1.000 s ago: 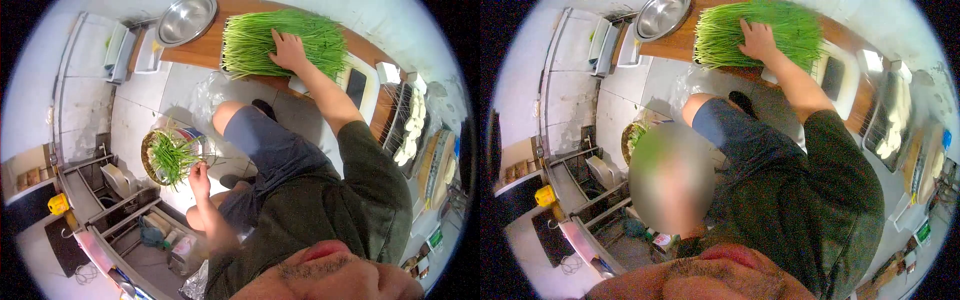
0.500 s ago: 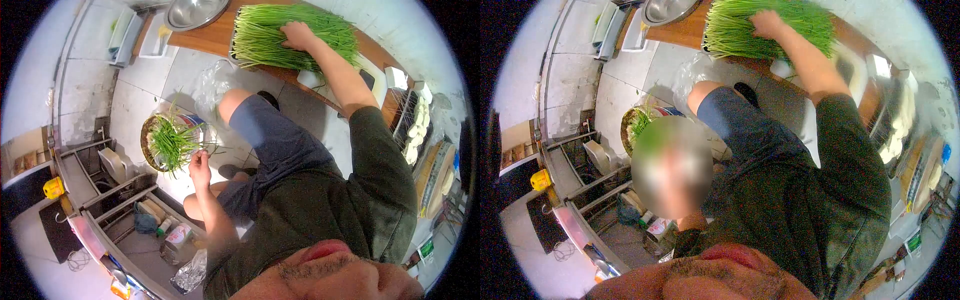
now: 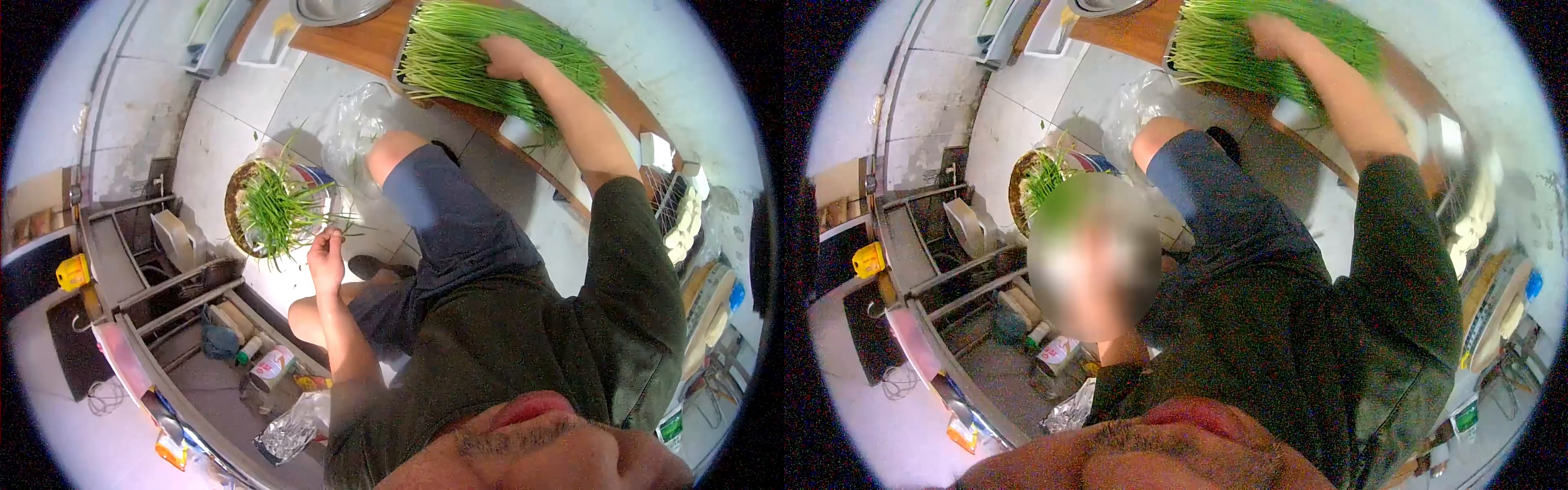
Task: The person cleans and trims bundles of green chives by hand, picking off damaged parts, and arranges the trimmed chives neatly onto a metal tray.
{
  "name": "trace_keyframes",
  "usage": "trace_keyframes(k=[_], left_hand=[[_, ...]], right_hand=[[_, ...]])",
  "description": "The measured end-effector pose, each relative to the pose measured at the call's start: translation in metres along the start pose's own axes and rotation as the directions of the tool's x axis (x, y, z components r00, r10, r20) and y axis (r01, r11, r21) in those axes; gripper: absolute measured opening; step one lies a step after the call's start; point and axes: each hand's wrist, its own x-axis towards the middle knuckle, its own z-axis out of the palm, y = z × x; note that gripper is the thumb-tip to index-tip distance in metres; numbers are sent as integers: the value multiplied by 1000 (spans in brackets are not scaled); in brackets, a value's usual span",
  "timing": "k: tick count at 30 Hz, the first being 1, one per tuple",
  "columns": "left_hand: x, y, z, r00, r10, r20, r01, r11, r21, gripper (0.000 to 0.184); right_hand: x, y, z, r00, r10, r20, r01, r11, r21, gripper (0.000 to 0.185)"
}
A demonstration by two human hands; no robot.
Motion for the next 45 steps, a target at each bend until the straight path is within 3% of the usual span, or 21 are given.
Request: trace_keyframes(k=[5,8,11,14,16,18,20,22,24,26,28,29,30,31,33,35,38,39,41,44,45], left_hand=[[-1,5,5,1000,-6,12,5,1000,16,27],[-3,13,7,1000,-25,-7,26,999,43,27],[-3,14,6,1000,3,-3,-3,999,36,26],[-7,19,4,999,-36,1,36,999,-13,25],[-15,26,5,995,99,-19,-95,987,129,24],[-18,27,4,994,107,-31,-102,985,139,24],[-14,25,2,999,-8,-39,8,1000,11,23],[-13,39,4,989,0,-147,-6,999,-38,26],[-10,79,17,959,102,-265,-149,976,-162,16],[-12,140,55,924,226,-308,-319,899,-300,17],[8,175,103,965,260,-25,-237,830,-506,21],[28,183,134,918,354,179,-266,883,-386,25],[32,215,167,933,157,324,61,817,-573,27],[52,217,206,912,82,401,214,741,-637,31],[87,212,261,873,62,484,243,805,-541,37],[128,198,304,871,-28,490,338,757,-559,38],[141,204,325,906,41,420,246,757,-605,36],[146,206,331,914,78,399,211,749,-629,37],[155,206,341,924,142,355,146,727,-671,39],[174,210,350,899,45,435,302,655,-692,36],[174,217,351,905,-85,417,371,637,-675,37]], right_hand=[[-29,-27,-12,986,52,-160,-49,999,22,83],[-15,-25,1,977,23,-210,-35,998,-57,69],[-1,-21,4,997,24,-72,-24,1000,-1,66],[-1,-14,12,978,-57,-202,68,997,48,52],[10,-5,23,972,-71,-226,80,996,31,54],[26,12,36,968,-94,-233,108,993,50,55],[40,30,46,965,-123,-230,151,983,104,55],[19,20,18,969,-74,-238,126,969,211,47],[12,20,13,966,-29,-257,114,939,324,43],[18,31,21,955,8,-297,128,891,436,43],[9,29,7,960,-8,-280,142,876,460,42],[6,29,1,962,-18,-272,149,870,470,42],[7,31,0,972,-10,-236,137,835,533,43],[7,34,0,980,0,-198,120,795,594,44],[9,39,1,988,10,-152,94,747,658,45],[8,42,3,990,20,-136,78,735,673,45],[4,44,4,980,-18,-197,148,727,670,45],[3,44,5,977,-58,-205,192,655,731,46],[1,43,4,975,-91,-204,206,717,666,47],[-1,39,4,980,-105,-170,190,748,636,43],[-4,36,4,983,-102,-155,179,748,639,41]])
